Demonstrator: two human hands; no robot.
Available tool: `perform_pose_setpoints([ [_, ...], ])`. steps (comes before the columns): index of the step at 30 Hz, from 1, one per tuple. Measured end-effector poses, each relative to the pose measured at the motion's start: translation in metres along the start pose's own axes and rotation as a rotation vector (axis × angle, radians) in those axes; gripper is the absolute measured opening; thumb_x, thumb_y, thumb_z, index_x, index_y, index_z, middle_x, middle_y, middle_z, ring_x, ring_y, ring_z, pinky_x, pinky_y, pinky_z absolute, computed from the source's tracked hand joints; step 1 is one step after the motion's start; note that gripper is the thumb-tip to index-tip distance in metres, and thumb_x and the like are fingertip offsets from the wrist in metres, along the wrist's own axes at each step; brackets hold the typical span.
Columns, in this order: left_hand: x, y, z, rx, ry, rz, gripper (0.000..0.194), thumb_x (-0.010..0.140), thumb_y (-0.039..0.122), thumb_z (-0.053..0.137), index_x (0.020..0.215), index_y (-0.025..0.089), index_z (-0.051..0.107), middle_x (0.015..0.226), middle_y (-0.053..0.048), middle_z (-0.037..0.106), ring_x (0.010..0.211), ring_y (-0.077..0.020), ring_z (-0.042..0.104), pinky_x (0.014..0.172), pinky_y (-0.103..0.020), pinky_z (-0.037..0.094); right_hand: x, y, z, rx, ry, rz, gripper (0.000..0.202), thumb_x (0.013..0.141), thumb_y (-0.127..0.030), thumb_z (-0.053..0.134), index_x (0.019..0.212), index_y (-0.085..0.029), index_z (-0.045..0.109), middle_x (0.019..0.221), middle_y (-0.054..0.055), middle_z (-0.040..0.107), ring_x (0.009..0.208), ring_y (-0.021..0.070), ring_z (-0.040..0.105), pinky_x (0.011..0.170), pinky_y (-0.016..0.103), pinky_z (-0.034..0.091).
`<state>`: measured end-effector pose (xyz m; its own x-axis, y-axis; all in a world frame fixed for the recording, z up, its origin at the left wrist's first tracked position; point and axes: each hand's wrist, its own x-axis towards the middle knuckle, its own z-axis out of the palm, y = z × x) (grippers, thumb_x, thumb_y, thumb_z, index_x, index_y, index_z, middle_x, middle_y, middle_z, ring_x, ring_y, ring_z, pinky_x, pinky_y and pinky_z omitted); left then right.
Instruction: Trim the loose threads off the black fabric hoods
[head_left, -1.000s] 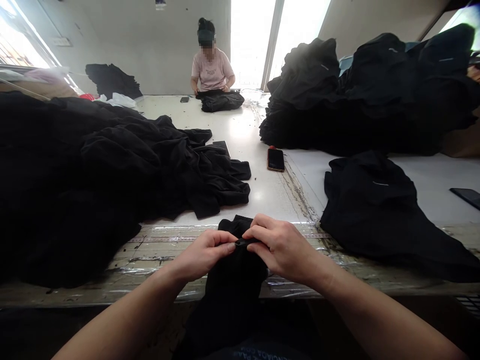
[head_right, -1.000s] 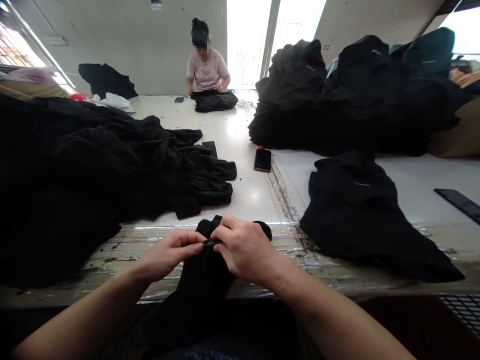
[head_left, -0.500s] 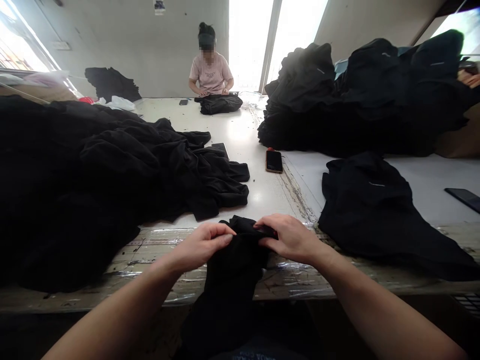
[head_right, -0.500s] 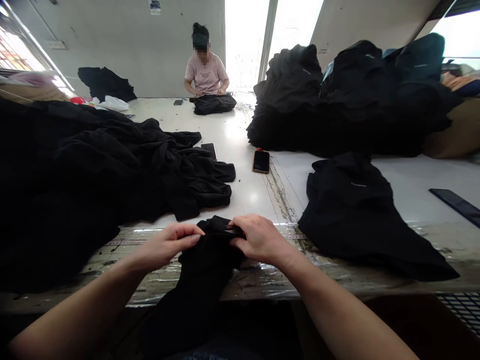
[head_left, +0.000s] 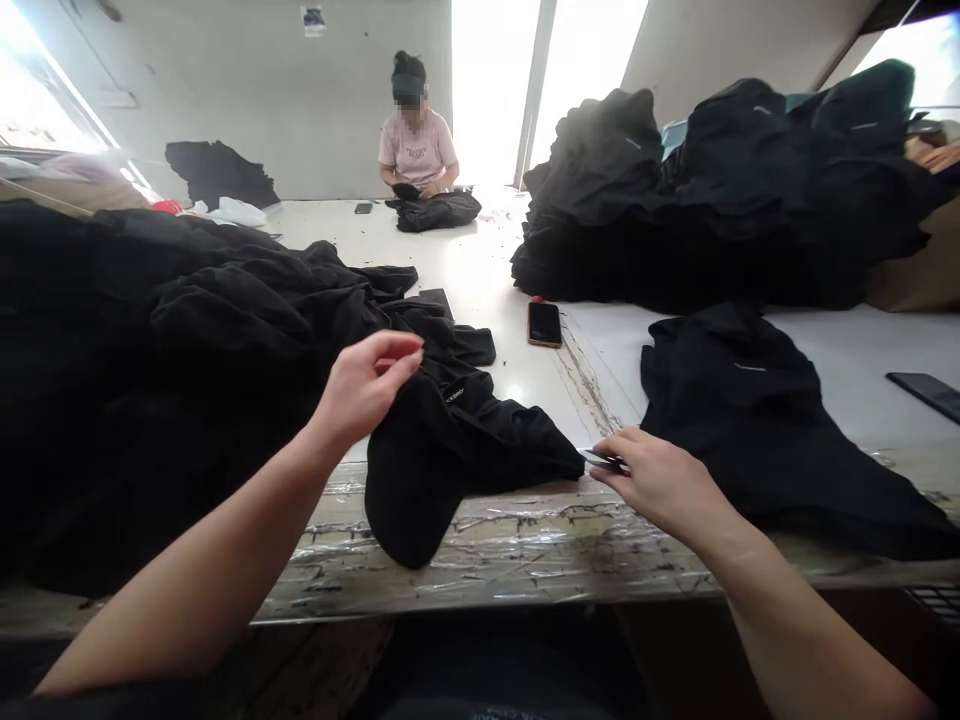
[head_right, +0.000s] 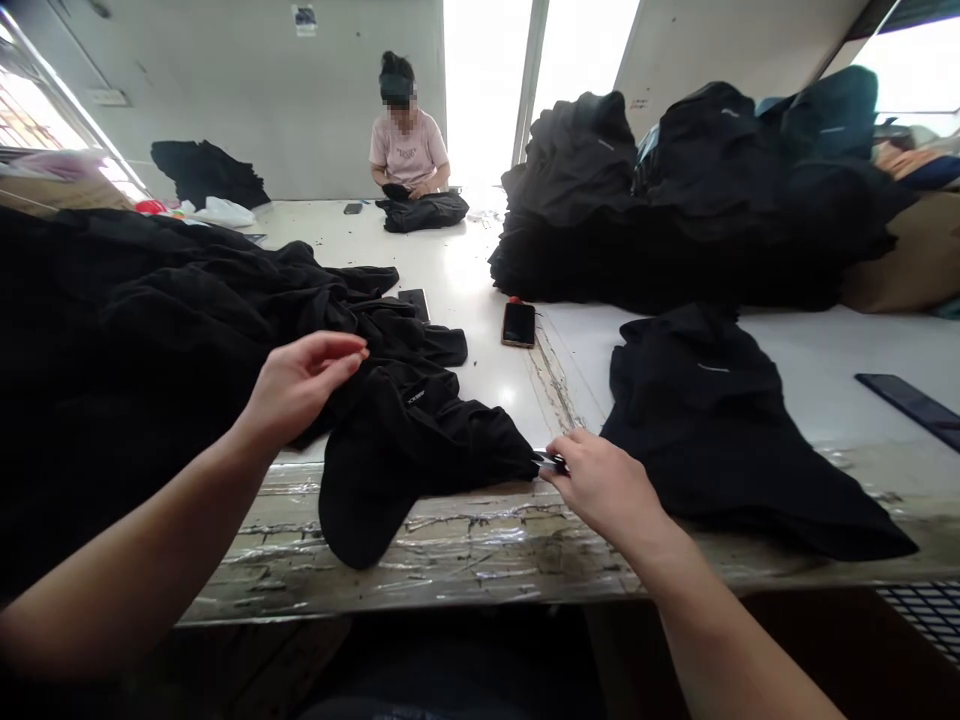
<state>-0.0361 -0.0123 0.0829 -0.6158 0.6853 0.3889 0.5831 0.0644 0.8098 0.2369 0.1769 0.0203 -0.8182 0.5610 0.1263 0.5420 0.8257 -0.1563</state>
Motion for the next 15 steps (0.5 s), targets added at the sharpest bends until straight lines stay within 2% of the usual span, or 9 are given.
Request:
perform_pose_setpoints([
  [3,-0.042,-0.045,-0.011,0.049,0.000,-0.294,0.031,0.073,0.039,0.069,0.094,0.017,0.071,0.089,-0.007,0.071,0.083,-0.0230,0.064,0.077,-0.033,0.050,-0.007,0.009,0.006,0.112,0.012,0.000,0.015,0.083,-0.033,0.058,0.087,-0.021,0.067,0.083,0.003,0.066,0.067,0.0183,0.061,0.055,0.029,0.046],
  [6,-0.069,-0.068,-0.013,-0.043,-0.032,-0.477,0.038,0.069,0.040,0.072,0.098,0.016,0.069,0.096,-0.009,0.071,0.092,-0.0255,0.064,0.084,-0.037,0.048,0.001,-0.009,0.002,0.254,0.095,-0.115,0.013,0.084,-0.028,0.058,0.090,-0.019,0.065,0.086,0.004,0.066,0.071,0.0179,0.062,0.062,0.030,0.049],
  [8,-0.071,-0.076,-0.004,-0.142,-0.027,-0.502,0.047,0.068,0.039,0.074,0.107,0.015,0.065,0.105,-0.010,0.069,0.100,-0.0254,0.062,0.089,-0.037,0.046,0.011,-0.030,0.004,0.338,0.128,-0.223,0.016,0.083,-0.024,0.060,0.097,-0.019,0.063,0.099,0.006,0.065,0.081,0.0183,0.062,0.069,0.030,0.051],
  [11,-0.057,-0.081,0.017,-0.223,-0.060,-0.433,0.049,0.065,0.037,0.075,0.107,0.014,0.064,0.108,-0.010,0.068,0.101,-0.0245,0.061,0.088,-0.034,0.046,0.032,-0.056,0.019,0.325,0.052,-0.301,0.032,0.079,-0.023,0.065,0.111,-0.022,0.059,0.117,0.005,0.060,0.091,0.0172,0.062,0.072,0.027,0.050],
  [13,-0.046,-0.081,0.028,-0.226,-0.096,-0.406,0.040,0.065,0.039,0.075,0.094,0.013,0.067,0.094,-0.008,0.070,0.091,-0.0236,0.062,0.080,-0.031,0.048,0.045,-0.060,0.034,0.230,-0.003,-0.215,0.022,0.081,-0.026,0.064,0.102,-0.023,0.063,0.107,0.003,0.064,0.084,0.0167,0.063,0.066,0.026,0.048],
  [15,-0.039,-0.078,0.032,-0.206,-0.087,-0.398,0.033,0.066,0.041,0.074,0.080,0.013,0.066,0.078,-0.004,0.067,0.078,-0.0202,0.061,0.070,-0.028,0.047,0.055,-0.053,0.046,0.153,0.019,-0.074,0.011,0.085,-0.028,0.058,0.087,-0.020,0.065,0.089,0.004,0.068,0.076,0.0181,0.063,0.061,0.027,0.045],
])
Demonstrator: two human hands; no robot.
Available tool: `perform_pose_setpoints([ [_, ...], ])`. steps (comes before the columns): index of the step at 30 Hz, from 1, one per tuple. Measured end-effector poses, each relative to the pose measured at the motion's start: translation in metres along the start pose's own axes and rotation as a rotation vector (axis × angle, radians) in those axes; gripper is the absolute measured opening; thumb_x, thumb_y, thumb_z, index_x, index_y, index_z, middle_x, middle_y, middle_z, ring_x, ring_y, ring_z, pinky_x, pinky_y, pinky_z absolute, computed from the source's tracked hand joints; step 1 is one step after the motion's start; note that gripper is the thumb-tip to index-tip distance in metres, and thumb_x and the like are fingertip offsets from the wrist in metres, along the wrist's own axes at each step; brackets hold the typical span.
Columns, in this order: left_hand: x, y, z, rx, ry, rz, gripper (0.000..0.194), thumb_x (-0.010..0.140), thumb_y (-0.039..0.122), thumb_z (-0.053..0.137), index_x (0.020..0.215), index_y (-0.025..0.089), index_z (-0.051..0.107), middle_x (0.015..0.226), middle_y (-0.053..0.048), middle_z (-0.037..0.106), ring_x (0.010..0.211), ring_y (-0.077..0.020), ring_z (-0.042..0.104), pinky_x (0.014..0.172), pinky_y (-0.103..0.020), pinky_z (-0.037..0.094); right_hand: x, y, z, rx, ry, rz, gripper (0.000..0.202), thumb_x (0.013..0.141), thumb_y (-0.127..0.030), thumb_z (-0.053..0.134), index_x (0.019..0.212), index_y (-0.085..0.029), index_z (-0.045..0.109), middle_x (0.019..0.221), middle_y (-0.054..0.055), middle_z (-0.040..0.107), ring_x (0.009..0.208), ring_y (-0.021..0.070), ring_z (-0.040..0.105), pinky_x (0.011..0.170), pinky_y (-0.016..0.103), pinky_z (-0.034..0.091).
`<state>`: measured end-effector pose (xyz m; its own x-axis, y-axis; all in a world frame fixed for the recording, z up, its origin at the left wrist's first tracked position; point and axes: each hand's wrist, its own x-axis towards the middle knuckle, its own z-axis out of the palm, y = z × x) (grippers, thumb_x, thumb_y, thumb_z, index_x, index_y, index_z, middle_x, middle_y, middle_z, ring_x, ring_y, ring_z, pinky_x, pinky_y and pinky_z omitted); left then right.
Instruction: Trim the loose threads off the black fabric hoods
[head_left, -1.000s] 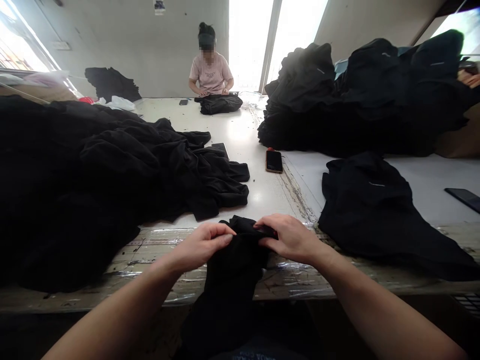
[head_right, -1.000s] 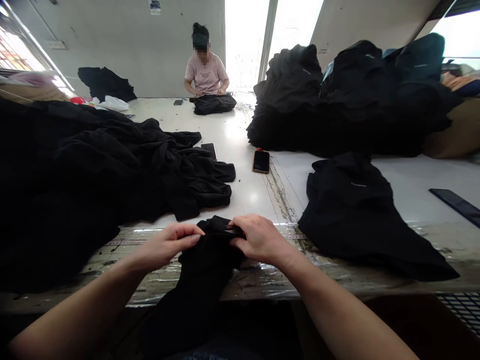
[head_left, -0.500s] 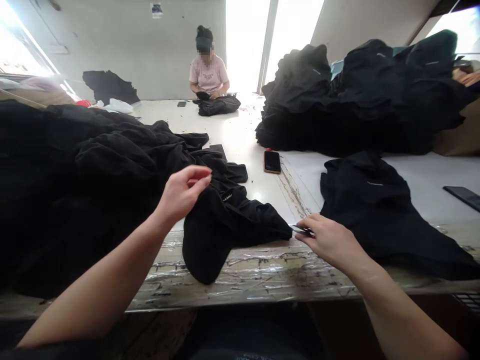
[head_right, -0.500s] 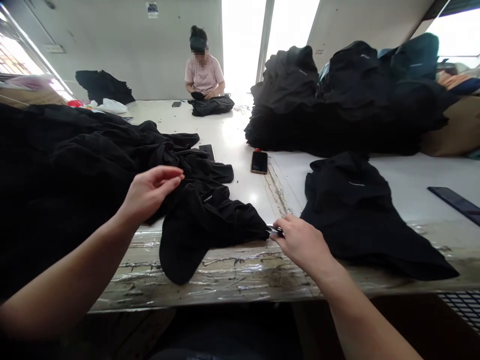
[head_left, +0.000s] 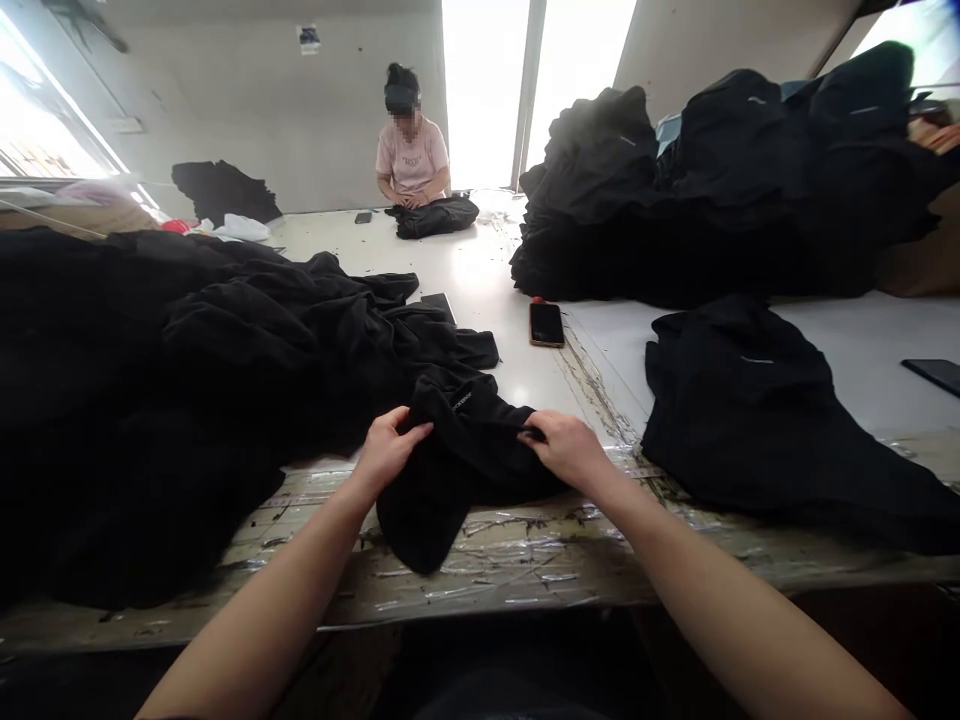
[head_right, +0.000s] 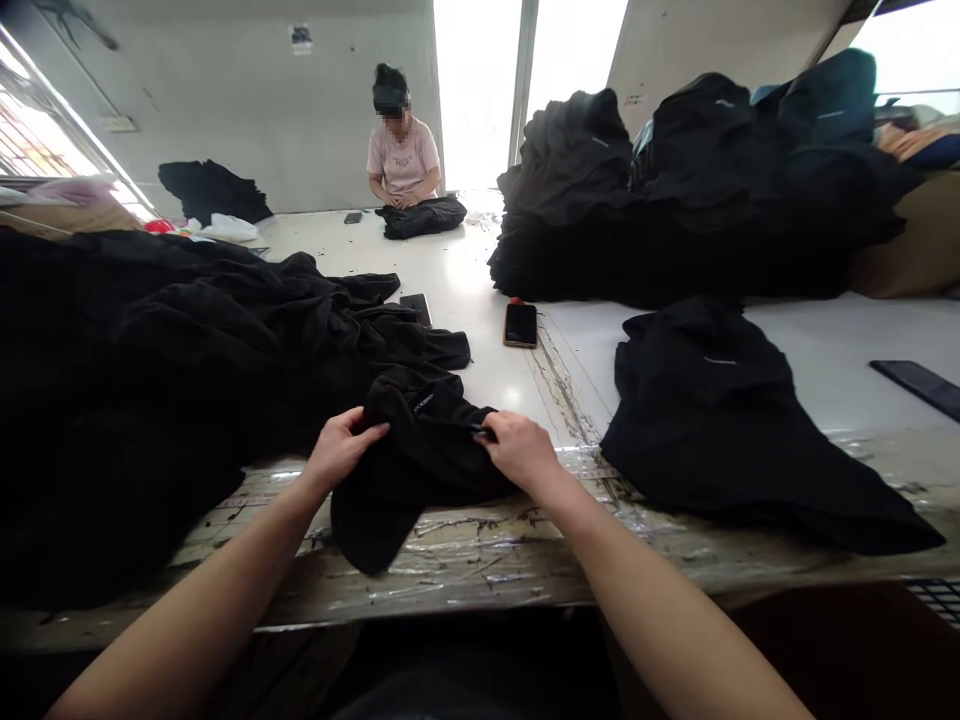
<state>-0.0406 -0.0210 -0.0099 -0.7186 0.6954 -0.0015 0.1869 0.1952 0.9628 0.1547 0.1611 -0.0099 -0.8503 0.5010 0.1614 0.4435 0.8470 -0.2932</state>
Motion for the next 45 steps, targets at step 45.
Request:
perform_pose_setpoints([
  [45,-0.091,0.048,0.035,-0.793,-0.077,-0.193,0.019,0.082,0.030,0.064,0.094,0.015,0.065,0.080,-0.004,0.067,0.069,-0.0139,0.061,0.064,-0.025,0.049,-0.051,-0.066,-0.034,0.979,0.069,0.103,0.017,0.079,-0.027,0.063,0.094,-0.019,0.060,0.072,-0.001,0.056,0.059,0.0110,0.049,0.053,0.023,0.041],
])
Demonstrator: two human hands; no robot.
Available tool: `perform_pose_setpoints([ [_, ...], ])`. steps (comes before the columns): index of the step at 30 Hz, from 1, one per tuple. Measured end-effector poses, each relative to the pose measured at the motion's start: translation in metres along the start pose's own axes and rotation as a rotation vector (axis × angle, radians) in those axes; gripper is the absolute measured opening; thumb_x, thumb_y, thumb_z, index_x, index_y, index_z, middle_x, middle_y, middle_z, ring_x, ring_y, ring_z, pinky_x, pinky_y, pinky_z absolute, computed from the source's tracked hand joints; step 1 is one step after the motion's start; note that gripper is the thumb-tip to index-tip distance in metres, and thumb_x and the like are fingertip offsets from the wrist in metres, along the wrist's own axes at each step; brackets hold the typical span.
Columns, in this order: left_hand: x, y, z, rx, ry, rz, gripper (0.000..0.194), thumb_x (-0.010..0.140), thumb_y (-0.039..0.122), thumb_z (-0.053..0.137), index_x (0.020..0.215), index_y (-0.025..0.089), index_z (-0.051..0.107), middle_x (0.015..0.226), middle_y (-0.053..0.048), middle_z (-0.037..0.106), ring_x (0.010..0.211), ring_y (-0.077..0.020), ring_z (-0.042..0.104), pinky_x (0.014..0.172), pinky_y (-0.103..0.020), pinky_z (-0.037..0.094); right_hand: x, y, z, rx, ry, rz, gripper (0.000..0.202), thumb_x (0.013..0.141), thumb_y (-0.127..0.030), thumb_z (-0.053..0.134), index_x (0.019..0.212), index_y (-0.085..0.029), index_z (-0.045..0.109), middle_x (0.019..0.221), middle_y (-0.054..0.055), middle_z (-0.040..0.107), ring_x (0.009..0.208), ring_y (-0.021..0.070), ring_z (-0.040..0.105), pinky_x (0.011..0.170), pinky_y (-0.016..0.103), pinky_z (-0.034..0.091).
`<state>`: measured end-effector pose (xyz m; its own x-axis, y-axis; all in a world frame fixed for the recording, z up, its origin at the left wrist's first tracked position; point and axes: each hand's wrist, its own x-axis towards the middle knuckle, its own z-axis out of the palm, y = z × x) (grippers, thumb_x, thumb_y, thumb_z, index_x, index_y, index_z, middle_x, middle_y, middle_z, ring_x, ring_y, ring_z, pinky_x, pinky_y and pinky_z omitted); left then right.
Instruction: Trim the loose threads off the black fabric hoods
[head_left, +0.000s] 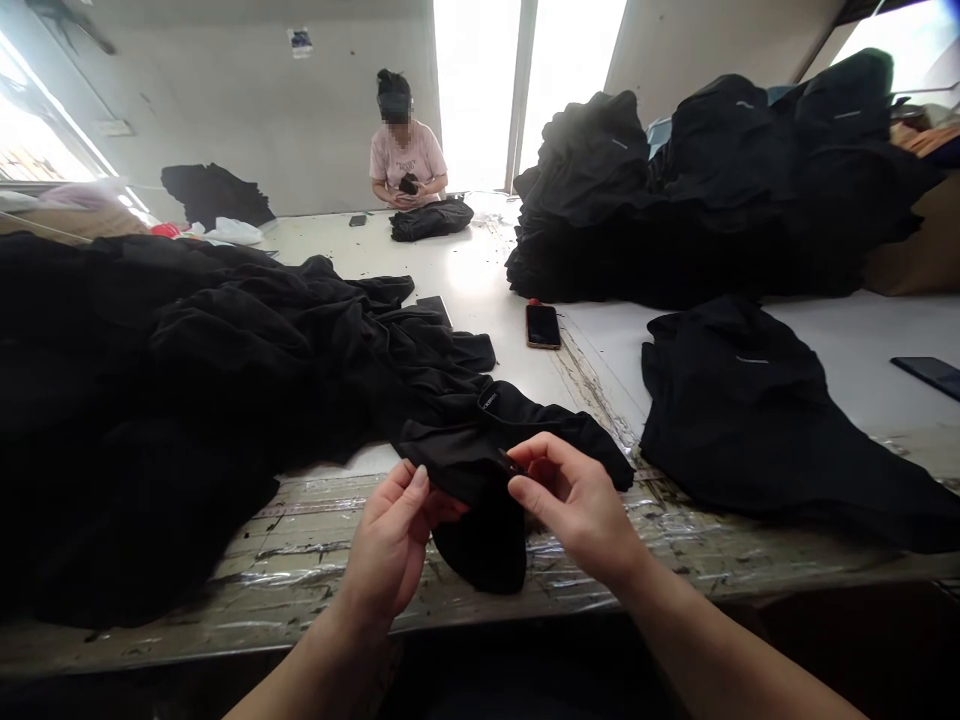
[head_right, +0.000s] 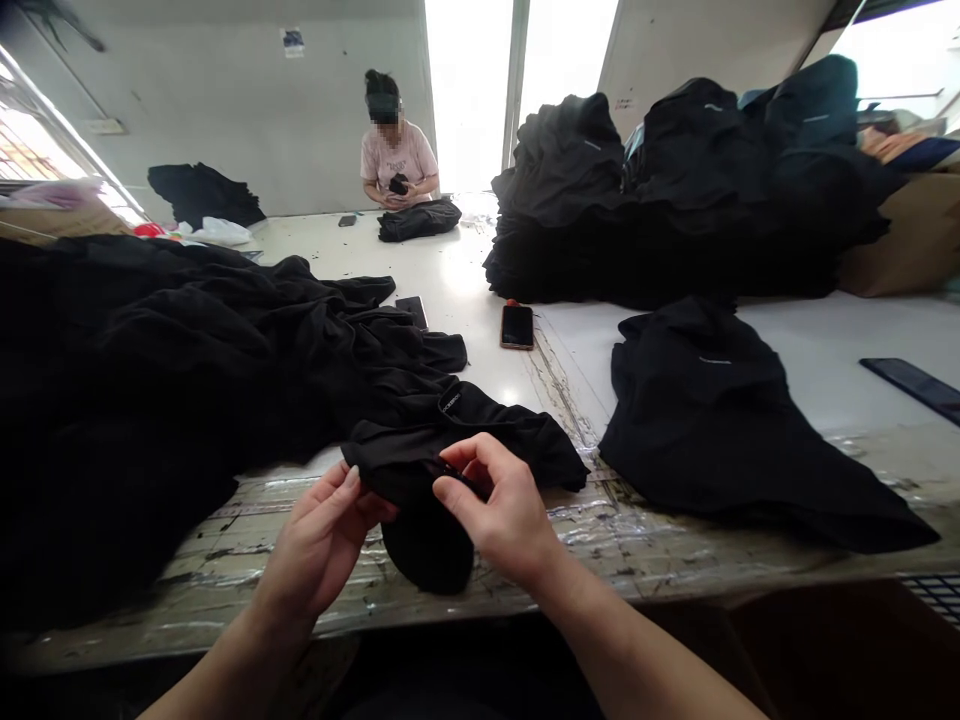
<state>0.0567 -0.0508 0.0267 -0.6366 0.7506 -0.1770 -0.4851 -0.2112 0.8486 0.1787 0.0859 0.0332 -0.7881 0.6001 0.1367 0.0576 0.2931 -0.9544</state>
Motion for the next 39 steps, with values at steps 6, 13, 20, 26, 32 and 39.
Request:
perform_pose_setpoints([
  [6,-0.005,-0.013,-0.003,-0.021,0.005,0.023,0.024,0.083,0.035,0.062,0.097,0.015,0.063,0.089,-0.006,0.067,0.076,-0.0156,0.062,0.064,-0.026,0.051,0.005,-0.007,0.030,-0.077,-0.093,-0.049,0.011,0.070,-0.015,0.067,0.076,-0.017,0.058,0.069,-0.002,0.057,0.056,0.0090,0.047,0.050,0.021,0.038],
  [13,-0.002,-0.011,-0.010,0.043,0.066,0.026,0.021,0.078,0.031,0.069,0.089,0.013,0.067,0.087,-0.005,0.067,0.077,-0.0150,0.062,0.067,-0.025,0.052,0.009,-0.005,0.030,-0.131,-0.094,-0.019,0.023,0.068,-0.018,0.071,0.089,-0.018,0.062,0.082,0.001,0.061,0.074,0.0139,0.057,0.059,0.022,0.046],
  [20,-0.006,-0.011,-0.008,0.029,0.102,0.001,0.022,0.072,0.027,0.074,0.087,0.012,0.068,0.084,-0.005,0.066,0.071,-0.0120,0.061,0.065,-0.022,0.052,-0.001,-0.006,0.020,-0.153,-0.142,0.002,0.009,0.076,-0.018,0.064,0.085,-0.019,0.064,0.083,0.002,0.063,0.077,0.0153,0.060,0.066,0.026,0.047],
  [26,-0.010,-0.019,-0.009,0.068,0.039,0.027,0.020,0.077,0.025,0.070,0.093,0.014,0.068,0.086,-0.005,0.068,0.076,-0.0144,0.062,0.071,-0.026,0.053,-0.002,-0.007,0.026,-0.138,-0.130,-0.053,0.008,0.076,-0.017,0.065,0.083,-0.018,0.065,0.080,0.001,0.063,0.074,0.0147,0.059,0.063,0.025,0.045],
  [32,-0.011,-0.021,-0.010,0.091,0.028,0.040,0.018,0.079,0.025,0.068,0.095,0.016,0.068,0.089,-0.005,0.067,0.079,-0.0154,0.061,0.071,-0.026,0.052,-0.002,-0.005,0.025,-0.077,-0.155,-0.004,0.007,0.076,-0.018,0.064,0.083,-0.017,0.065,0.079,0.002,0.065,0.073,0.0148,0.060,0.064,0.025,0.046],
  [39,-0.011,-0.026,-0.011,0.140,0.018,0.039,0.016,0.079,0.024,0.068,0.093,0.016,0.068,0.088,-0.004,0.066,0.077,-0.0134,0.060,0.070,-0.024,0.051,-0.002,-0.005,0.025,-0.071,-0.129,0.025,0.003,0.078,-0.017,0.061,0.077,-0.017,0.064,0.073,0.000,0.064,0.067,0.0129,0.057,0.059,0.023,0.043],
])
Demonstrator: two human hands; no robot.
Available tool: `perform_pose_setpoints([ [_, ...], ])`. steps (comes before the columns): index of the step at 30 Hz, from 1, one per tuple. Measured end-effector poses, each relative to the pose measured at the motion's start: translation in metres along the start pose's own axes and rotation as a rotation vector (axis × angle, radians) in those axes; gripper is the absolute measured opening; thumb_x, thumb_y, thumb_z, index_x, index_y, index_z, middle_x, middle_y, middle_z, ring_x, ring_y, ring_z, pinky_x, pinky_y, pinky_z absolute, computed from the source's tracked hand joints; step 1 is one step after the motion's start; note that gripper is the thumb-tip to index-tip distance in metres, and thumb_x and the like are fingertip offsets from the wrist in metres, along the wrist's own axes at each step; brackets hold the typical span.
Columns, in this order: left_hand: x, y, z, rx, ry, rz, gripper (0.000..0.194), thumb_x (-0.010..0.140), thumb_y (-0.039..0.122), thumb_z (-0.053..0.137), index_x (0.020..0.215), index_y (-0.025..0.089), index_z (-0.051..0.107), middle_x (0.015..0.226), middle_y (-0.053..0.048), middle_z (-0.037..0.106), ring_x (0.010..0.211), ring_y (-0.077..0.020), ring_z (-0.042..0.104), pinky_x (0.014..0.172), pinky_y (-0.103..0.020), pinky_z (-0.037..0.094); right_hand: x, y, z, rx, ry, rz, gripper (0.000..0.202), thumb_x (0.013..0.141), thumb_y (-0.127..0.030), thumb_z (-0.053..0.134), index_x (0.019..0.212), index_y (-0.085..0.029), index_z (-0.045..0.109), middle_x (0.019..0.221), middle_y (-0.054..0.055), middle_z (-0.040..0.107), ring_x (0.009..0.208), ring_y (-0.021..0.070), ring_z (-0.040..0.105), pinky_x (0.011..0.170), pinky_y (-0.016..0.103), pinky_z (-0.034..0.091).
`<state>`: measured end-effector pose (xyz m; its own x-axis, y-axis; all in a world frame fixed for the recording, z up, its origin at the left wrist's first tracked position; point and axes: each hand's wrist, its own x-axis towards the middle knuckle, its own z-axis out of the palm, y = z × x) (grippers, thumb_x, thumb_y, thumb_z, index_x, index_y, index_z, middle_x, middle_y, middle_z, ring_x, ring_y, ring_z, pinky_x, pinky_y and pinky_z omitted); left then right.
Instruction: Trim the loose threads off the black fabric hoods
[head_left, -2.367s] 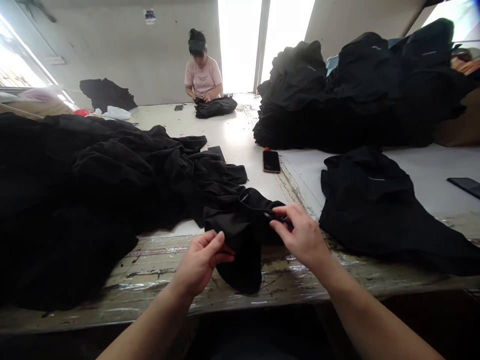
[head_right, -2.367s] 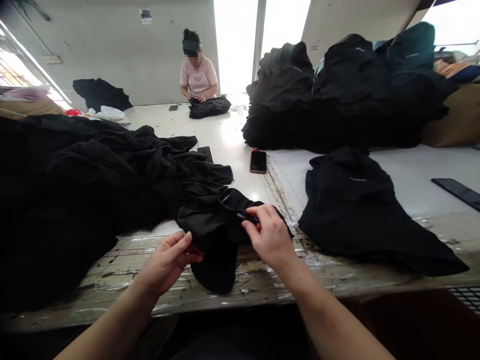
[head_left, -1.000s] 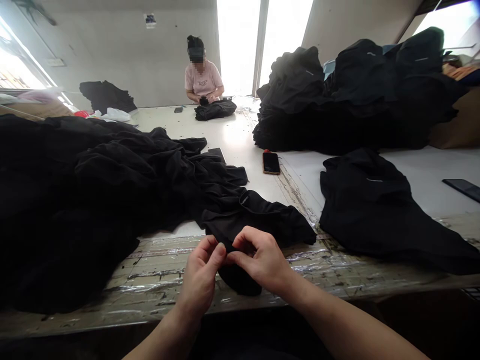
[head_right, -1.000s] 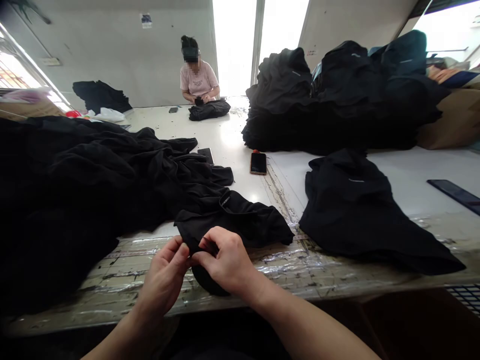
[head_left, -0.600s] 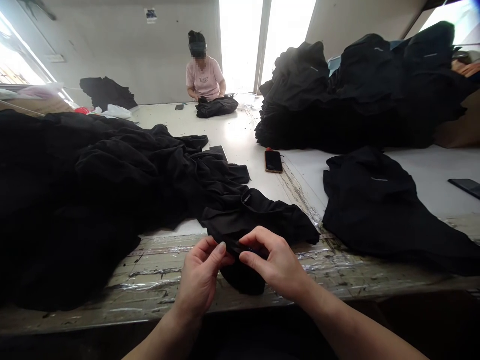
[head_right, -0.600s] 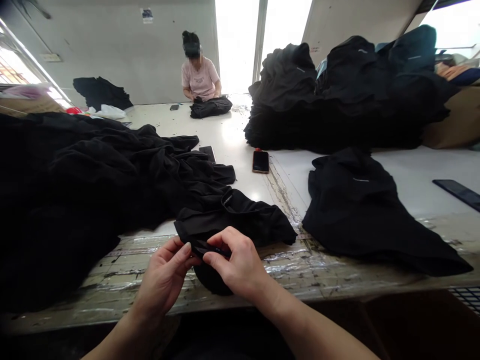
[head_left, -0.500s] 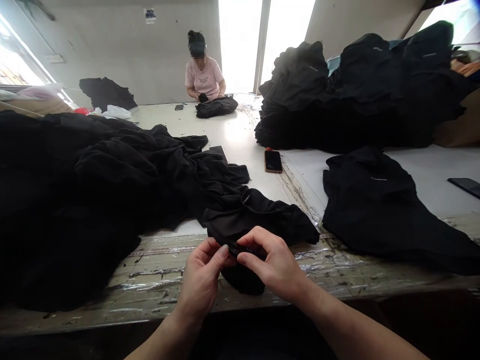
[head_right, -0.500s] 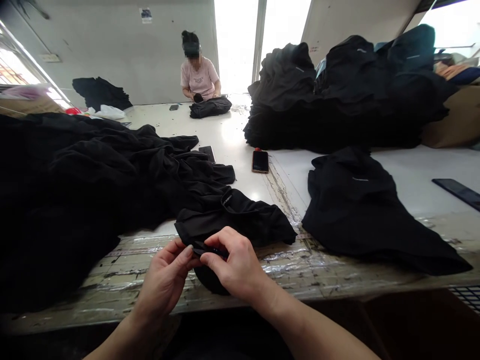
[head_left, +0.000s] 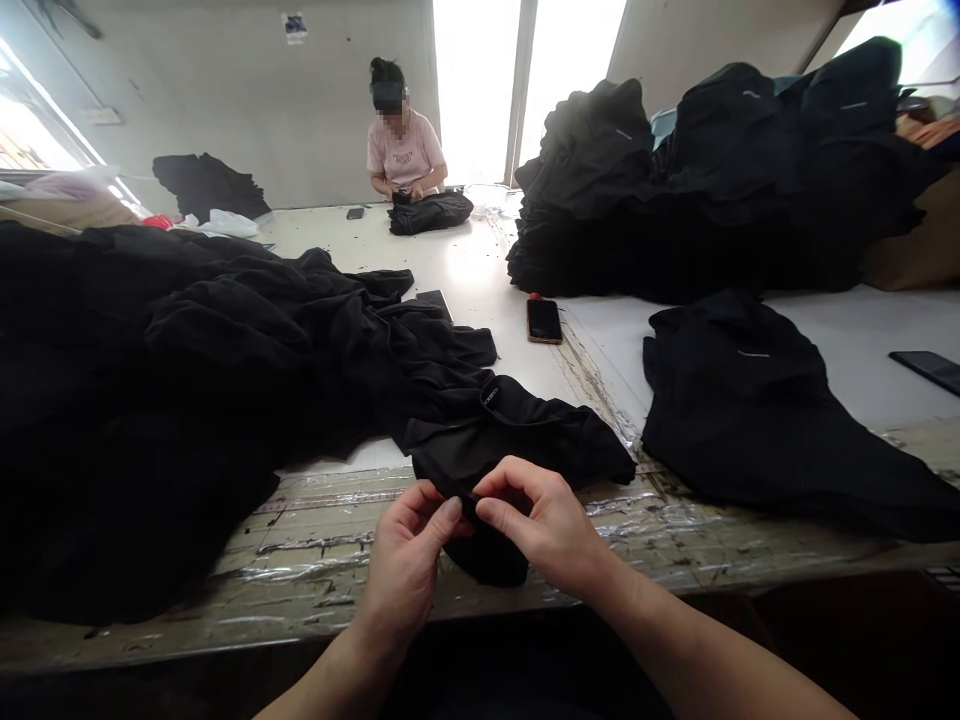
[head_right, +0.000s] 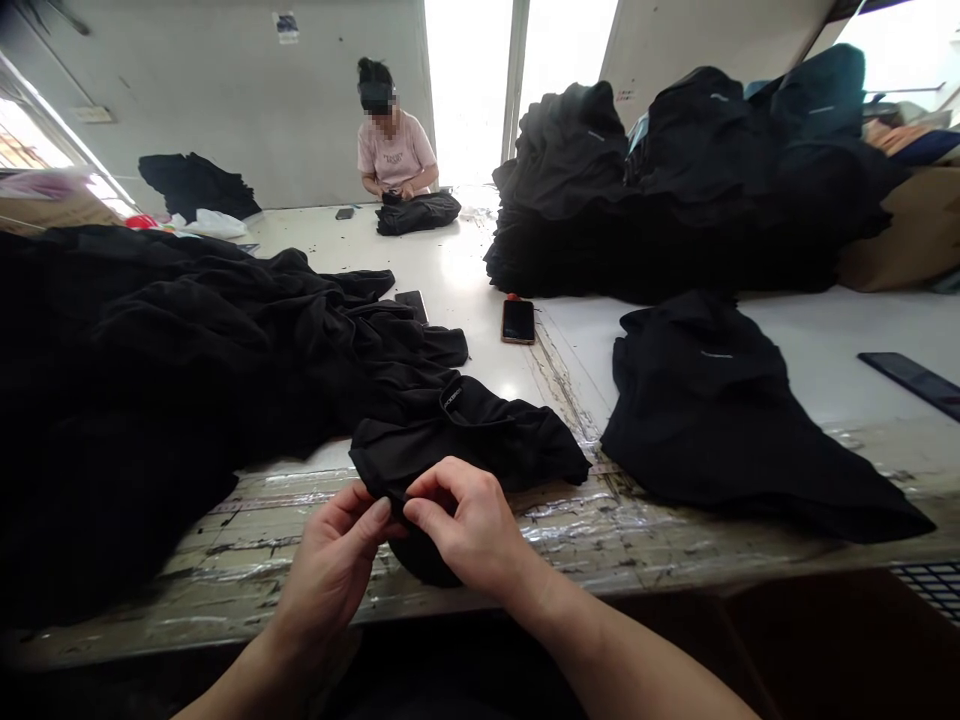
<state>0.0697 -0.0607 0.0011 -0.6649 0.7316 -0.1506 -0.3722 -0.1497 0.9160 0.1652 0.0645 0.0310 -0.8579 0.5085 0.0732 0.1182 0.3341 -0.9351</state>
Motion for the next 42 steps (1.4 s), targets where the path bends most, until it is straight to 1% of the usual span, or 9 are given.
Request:
perform_pose_setpoints([
  [6,-0.001,-0.001,0.001,-0.017,0.003,0.002,0.017,0.080,0.025,0.067,0.095,0.017,0.068,0.089,-0.004,0.067,0.079,-0.0154,0.061,0.072,-0.027,0.051,-0.002,0.002,0.002,-0.001,-0.012,-0.006,0.010,0.075,-0.019,0.065,0.084,-0.017,0.065,0.081,0.003,0.065,0.075,0.0159,0.061,0.064,0.025,0.046],
  [22,-0.004,-0.010,-0.001,0.068,0.018,0.012,0.020,0.079,0.026,0.068,0.095,0.016,0.068,0.087,-0.006,0.068,0.073,-0.0154,0.059,0.070,-0.027,0.050,-0.002,0.008,0.003,0.030,0.005,0.016,0.003,0.076,-0.017,0.062,0.074,-0.017,0.064,0.069,0.000,0.062,0.065,0.0127,0.056,0.057,0.023,0.042],
  [26,-0.004,-0.013,-0.002,0.089,0.027,0.012,0.018,0.079,0.027,0.067,0.095,0.018,0.068,0.080,-0.003,0.066,0.075,-0.0155,0.059,0.071,-0.026,0.049,-0.004,0.009,-0.004,0.169,0.057,0.026,0.005,0.079,-0.023,0.062,0.078,-0.017,0.063,0.066,-0.001,0.058,0.058,0.0112,0.052,0.052,0.023,0.040],
  [29,-0.006,-0.014,0.001,0.145,0.042,0.010,0.015,0.078,0.027,0.069,0.089,0.017,0.069,0.075,-0.002,0.066,0.072,-0.0143,0.058,0.069,-0.024,0.047,-0.007,0.005,-0.012,0.308,0.147,-0.051,0.009,0.084,-0.028,0.058,0.085,-0.019,0.059,0.070,-0.001,0.055,0.056,0.0103,0.049,0.050,0.022,0.040],
  [31,-0.009,-0.013,0.004,0.219,0.004,0.013,0.013,0.078,0.028,0.069,0.085,0.017,0.070,0.077,-0.003,0.068,0.072,-0.0152,0.059,0.070,-0.025,0.047,-0.009,0.003,-0.013,0.240,0.117,-0.114,0.011,0.082,-0.026,0.060,0.092,-0.020,0.059,0.080,0.001,0.056,0.062,0.0113,0.051,0.053,0.023,0.043],
  [34,-0.013,-0.012,0.006,0.335,-0.117,0.006,0.015,0.078,0.029,0.068,0.085,0.016,0.072,0.085,-0.006,0.070,0.080,-0.0194,0.062,0.075,-0.027,0.047,-0.013,0.008,-0.007,-0.043,-0.016,-0.186,0.021,0.074,-0.018,0.066,0.094,-0.020,0.060,0.087,0.003,0.055,0.069,0.0135,0.053,0.058,0.025,0.045],
  [37,-0.012,-0.012,-0.003,0.284,-0.198,-0.125,0.023,0.074,0.029,0.072,0.093,0.016,0.071,0.091,-0.008,0.070,0.086,-0.0227,0.063,0.079,-0.030,0.048,-0.018,0.020,0.000,-0.182,-0.042,-0.237,0.013,0.075,-0.016,0.063,0.088,-0.019,0.061,0.084,0.003,0.054,0.071,0.0144,0.054,0.060,0.026,0.046],
  [39,-0.009,-0.013,-0.012,0.166,-0.188,-0.211,0.030,0.074,0.032,0.072,0.099,0.015,0.069,0.093,-0.009,0.070,0.086,-0.0232,0.064,0.078,-0.032,0.049,-0.022,0.027,0.001,-0.187,-0.056,-0.240,0.013,0.077,-0.018,0.063,0.090,-0.019,0.060,0.085,0.003,0.055,0.071,0.0144,0.055,0.059,0.025,0.047],
  [42,-0.005,-0.014,-0.021,0.064,-0.120,-0.234,0.032,0.078,0.037,0.068,0.099,0.014,0.068,0.095,-0.011,0.069,0.083,-0.0223,0.064,0.073,-0.031,0.050,-0.025,0.032,0.002,-0.196,-0.114,-0.190,0.029,0.070,-0.021,0.072,0.096,-0.020,0.058,0.090,0.003,0.055,0.073,0.0151,0.057,0.057,0.024,0.048],
])
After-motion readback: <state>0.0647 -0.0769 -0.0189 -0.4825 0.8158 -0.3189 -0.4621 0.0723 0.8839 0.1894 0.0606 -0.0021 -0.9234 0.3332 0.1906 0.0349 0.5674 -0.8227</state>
